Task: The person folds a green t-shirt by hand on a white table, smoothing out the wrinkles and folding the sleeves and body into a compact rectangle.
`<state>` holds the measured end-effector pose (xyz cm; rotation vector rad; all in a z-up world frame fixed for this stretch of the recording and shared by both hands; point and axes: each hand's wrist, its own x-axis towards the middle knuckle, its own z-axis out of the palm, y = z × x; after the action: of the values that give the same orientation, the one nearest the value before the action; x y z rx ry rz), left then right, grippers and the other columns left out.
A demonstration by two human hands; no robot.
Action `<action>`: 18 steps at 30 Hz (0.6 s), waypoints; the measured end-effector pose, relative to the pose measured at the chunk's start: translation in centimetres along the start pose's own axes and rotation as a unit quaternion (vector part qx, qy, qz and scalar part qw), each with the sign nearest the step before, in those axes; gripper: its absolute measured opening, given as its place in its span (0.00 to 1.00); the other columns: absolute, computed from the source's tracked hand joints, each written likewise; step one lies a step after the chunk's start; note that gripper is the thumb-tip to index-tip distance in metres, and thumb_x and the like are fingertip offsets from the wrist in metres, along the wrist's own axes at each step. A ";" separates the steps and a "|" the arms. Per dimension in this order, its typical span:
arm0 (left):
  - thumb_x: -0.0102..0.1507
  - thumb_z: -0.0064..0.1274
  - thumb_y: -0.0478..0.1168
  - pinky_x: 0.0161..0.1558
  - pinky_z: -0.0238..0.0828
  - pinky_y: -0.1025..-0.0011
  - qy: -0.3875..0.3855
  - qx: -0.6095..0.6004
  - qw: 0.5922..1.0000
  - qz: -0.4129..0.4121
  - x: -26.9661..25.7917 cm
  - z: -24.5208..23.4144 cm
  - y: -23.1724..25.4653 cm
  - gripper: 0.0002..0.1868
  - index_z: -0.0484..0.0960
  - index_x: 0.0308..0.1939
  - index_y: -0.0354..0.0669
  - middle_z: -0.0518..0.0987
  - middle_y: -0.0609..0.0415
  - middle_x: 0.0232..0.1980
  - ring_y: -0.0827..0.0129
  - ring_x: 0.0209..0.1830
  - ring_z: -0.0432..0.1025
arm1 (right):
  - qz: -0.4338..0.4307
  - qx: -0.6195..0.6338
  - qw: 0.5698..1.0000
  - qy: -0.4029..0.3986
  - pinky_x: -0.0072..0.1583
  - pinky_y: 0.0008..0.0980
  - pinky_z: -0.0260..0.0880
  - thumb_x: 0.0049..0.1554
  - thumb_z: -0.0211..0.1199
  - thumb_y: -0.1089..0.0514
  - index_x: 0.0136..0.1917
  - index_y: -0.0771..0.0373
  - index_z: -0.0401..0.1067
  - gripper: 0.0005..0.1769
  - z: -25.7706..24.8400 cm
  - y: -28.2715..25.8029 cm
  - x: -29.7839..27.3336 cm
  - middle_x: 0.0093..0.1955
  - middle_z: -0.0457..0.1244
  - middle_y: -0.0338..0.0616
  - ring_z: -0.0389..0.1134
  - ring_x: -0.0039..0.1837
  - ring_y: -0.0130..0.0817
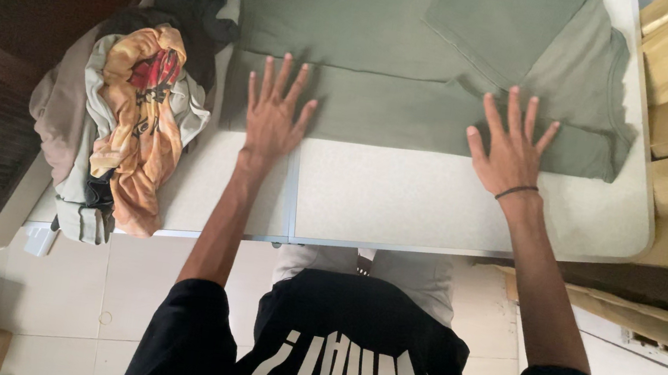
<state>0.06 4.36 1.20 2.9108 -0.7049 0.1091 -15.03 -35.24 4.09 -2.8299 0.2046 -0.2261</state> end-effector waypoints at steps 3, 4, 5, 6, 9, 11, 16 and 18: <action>0.74 0.30 0.65 0.80 0.24 0.43 -0.010 -0.013 0.998 0.056 0.1 0.5 3.8 0.36 0.48 0.84 0.63 0.39 0.54 0.86 0.54 0.86 0.32 | -0.046 -0.004 0.999 -0.025 0.75 0.80 0.22 0.67 0.45 0.37 0.82 0.47 0.56 0.34 1.0 -2.2 0.6 0.88 0.39 0.51 0.34 0.86 0.59; 0.73 0.30 0.65 0.81 0.24 0.43 0.001 -0.020 0.997 0.078 0.1 0.4 4.5 0.36 0.49 0.83 0.64 0.40 0.55 0.86 0.55 0.86 0.33 | -0.043 -0.003 0.999 -0.030 0.75 0.80 0.22 0.67 0.45 0.37 0.82 0.47 0.56 0.33 1.1 -2.7 1.0 0.88 0.39 0.50 0.34 0.86 0.59; 0.73 0.30 0.65 0.81 0.25 0.43 -0.011 -0.026 0.997 0.076 0.2 0.3 4.9 0.36 0.49 0.83 0.64 0.41 0.55 0.86 0.55 0.86 0.34 | -0.040 -0.002 0.999 -0.034 0.75 0.80 0.22 0.68 0.44 0.37 0.82 0.47 0.56 0.33 1.3 -3.2 1.3 0.87 0.40 0.49 0.34 0.86 0.58; 0.73 0.30 0.65 0.80 0.25 0.43 -0.022 -0.033 0.996 0.074 0.4 0.2 5.3 0.36 0.50 0.83 0.64 0.42 0.56 0.86 0.55 0.86 0.35 | -0.037 -0.001 0.999 -0.039 0.75 0.80 0.22 0.68 0.44 0.37 0.81 0.47 0.56 0.32 1.4 -3.4 1.6 0.87 0.40 0.48 0.34 0.86 0.58; 0.71 0.30 0.66 0.80 0.27 0.44 -0.028 -0.051 0.997 0.052 0.3 -0.5 4.5 0.36 0.52 0.82 0.63 0.45 0.55 0.86 0.55 0.85 0.37 | 0.006 -0.005 0.998 -0.056 0.75 0.80 0.21 0.66 0.42 0.36 0.81 0.42 0.55 0.33 1.1 -2.7 2.0 0.87 0.39 0.47 0.34 0.86 0.57; 0.71 0.30 0.66 0.80 0.28 0.44 -0.019 -0.053 0.998 0.032 0.5 -1.0 3.0 0.37 0.52 0.82 0.61 0.46 0.54 0.85 0.55 0.85 0.38 | 0.007 -0.005 0.999 -0.042 0.75 0.79 0.20 0.66 0.42 0.34 0.82 0.43 0.54 0.35 0.9 -1.6 2.3 0.87 0.39 0.51 0.33 0.85 0.58; 0.73 0.35 0.66 0.80 0.36 0.43 0.058 -0.099 0.993 0.007 -0.5 -1.8 -1.9 0.37 0.56 0.81 0.56 0.49 0.48 0.85 0.48 0.85 0.41 | 0.065 -0.014 0.997 -0.034 0.76 0.76 0.17 0.66 0.41 0.31 0.83 0.45 0.51 0.38 -0.1 2.5 1.5 0.87 0.37 0.54 0.30 0.86 0.59; 0.73 0.36 0.65 0.78 0.37 0.38 0.054 -0.069 0.996 -0.018 -1.2 -2.1 -2.8 0.37 0.58 0.81 0.55 0.50 0.48 0.85 0.48 0.85 0.44 | 0.103 -0.033 0.993 -0.039 0.76 0.74 0.16 0.65 0.41 0.30 0.83 0.46 0.50 0.39 -0.8 4.1 0.8 0.87 0.37 0.52 0.30 0.86 0.58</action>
<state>0.19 7.73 2.80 2.7610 -0.6174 0.2037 -14.83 -39.51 3.75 -2.8492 0.4930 -0.0644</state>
